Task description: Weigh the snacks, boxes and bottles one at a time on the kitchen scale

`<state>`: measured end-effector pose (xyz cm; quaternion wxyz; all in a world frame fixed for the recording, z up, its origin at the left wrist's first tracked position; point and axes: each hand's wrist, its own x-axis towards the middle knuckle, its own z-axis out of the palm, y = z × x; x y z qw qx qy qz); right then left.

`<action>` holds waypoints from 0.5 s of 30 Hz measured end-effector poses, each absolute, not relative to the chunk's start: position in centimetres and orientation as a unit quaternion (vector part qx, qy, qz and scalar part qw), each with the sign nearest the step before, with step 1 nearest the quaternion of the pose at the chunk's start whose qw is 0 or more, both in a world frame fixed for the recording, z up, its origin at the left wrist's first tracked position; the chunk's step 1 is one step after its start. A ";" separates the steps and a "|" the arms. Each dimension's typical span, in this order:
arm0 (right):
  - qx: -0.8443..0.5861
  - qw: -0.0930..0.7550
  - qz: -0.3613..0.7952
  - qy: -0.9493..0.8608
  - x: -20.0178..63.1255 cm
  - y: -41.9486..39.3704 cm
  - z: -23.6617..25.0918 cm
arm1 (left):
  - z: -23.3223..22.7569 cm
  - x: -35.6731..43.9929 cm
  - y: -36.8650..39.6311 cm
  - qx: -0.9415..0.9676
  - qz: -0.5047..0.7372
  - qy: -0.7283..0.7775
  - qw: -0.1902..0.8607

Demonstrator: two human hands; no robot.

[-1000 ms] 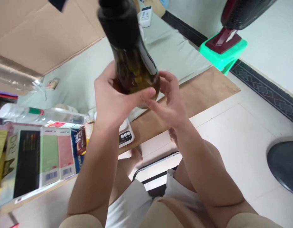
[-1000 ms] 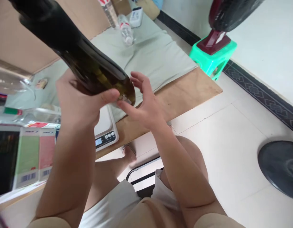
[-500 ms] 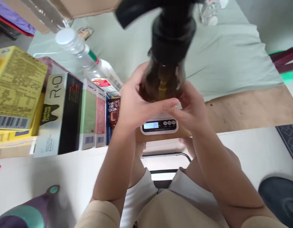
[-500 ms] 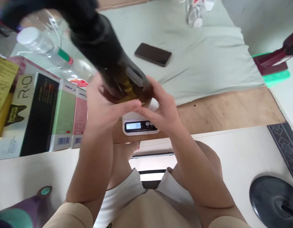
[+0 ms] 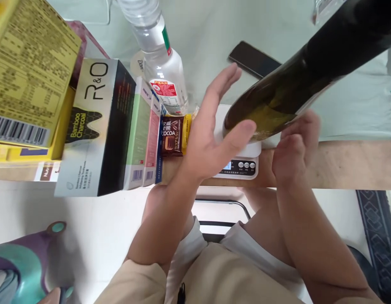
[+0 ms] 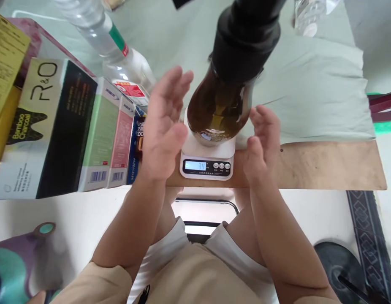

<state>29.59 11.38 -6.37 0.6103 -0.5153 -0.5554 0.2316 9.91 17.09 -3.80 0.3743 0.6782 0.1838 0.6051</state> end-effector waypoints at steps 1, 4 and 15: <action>-0.511 0.630 0.211 -0.545 29.7 11.3 -6.7 | -3.9 9.6 17.0 0.679 0.618 0.184 0.352; -0.503 0.656 0.203 -0.525 29.9 10.8 -7.3 | -4.5 8.8 17.0 0.707 0.626 0.213 0.251; -0.496 0.682 0.218 -0.491 29.7 9.4 -7.2 | -3.8 9.2 17.1 0.707 0.632 0.244 0.203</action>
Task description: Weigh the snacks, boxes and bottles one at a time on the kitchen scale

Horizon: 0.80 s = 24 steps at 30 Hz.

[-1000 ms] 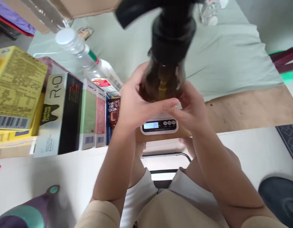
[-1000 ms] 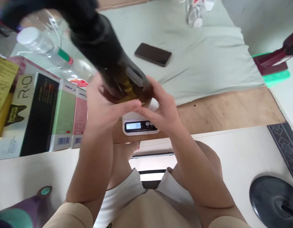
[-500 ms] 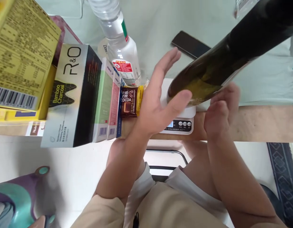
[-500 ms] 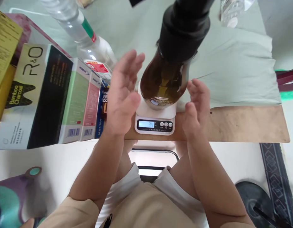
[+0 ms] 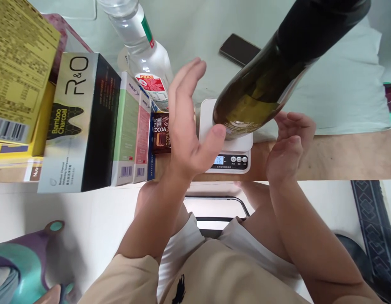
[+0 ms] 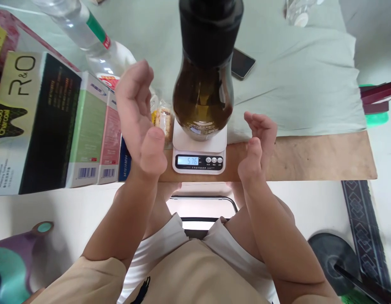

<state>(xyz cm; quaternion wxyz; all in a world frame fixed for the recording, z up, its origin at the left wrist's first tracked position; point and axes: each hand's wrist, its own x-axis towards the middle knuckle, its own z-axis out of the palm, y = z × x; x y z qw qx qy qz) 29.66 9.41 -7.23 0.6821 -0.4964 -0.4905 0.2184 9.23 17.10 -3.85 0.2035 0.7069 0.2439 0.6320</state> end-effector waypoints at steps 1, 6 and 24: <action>-0.499 0.679 0.214 -0.495 29.6 9.4 -7.2 | -3.8 9.3 17.1 0.701 0.639 0.245 0.200; -0.522 0.655 0.205 -0.507 29.5 9.4 -7.1 | -4.7 8.8 17.9 0.701 0.635 0.251 0.205; -0.495 0.689 0.226 -0.480 28.9 9.7 -6.8 | -5.8 8.7 18.7 0.720 0.620 0.214 0.227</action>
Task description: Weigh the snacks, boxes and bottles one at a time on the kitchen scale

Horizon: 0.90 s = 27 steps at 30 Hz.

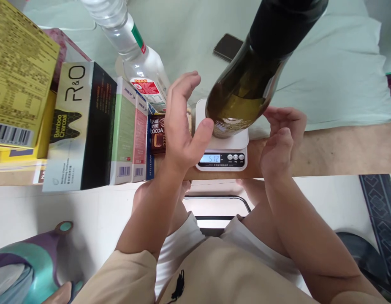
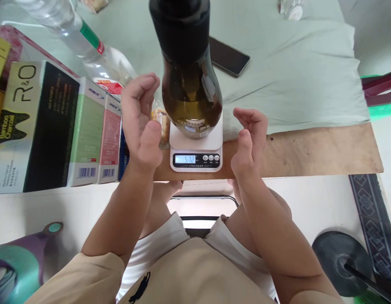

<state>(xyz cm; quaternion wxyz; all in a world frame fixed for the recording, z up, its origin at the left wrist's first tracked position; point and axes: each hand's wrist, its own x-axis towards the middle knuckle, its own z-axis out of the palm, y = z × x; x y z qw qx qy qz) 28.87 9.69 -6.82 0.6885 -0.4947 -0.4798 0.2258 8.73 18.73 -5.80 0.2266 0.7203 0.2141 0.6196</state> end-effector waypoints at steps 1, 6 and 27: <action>-0.488 0.691 0.226 -0.483 28.9 9.7 -6.9 | -5.9 8.6 18.9 0.722 0.616 0.214 0.232; -0.489 0.683 0.226 -0.493 28.7 9.8 -6.8 | -6.2 7.9 19.5 0.741 0.608 0.159 0.235; -0.500 0.599 0.242 -0.577 27.2 10.4 -5.9 | -3.9 9.1 17.4 0.723 0.523 0.287 0.348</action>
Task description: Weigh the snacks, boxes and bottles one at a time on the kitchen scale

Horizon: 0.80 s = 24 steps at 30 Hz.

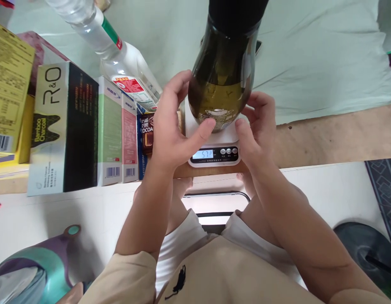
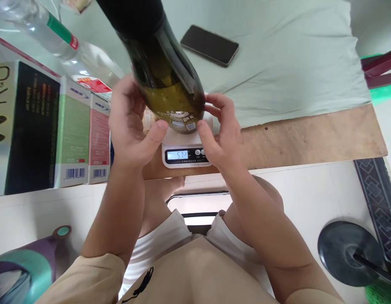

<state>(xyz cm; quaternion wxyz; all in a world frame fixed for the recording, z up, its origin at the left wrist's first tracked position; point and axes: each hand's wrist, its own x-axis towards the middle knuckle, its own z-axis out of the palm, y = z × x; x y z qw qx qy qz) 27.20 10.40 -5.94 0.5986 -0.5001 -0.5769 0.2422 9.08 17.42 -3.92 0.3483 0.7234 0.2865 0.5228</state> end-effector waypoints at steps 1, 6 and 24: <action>-0.501 0.595 0.241 -0.581 27.1 10.5 -5.9 | -3.7 9.0 17.4 0.726 0.518 0.283 0.353; -0.499 0.566 0.267 -0.600 27.0 10.8 -5.5 | -3.8 8.8 17.7 0.729 0.496 0.296 0.367; -0.492 0.535 0.307 -0.614 26.7 12.0 -5.9 | -3.0 8.7 17.2 0.736 0.471 0.330 0.356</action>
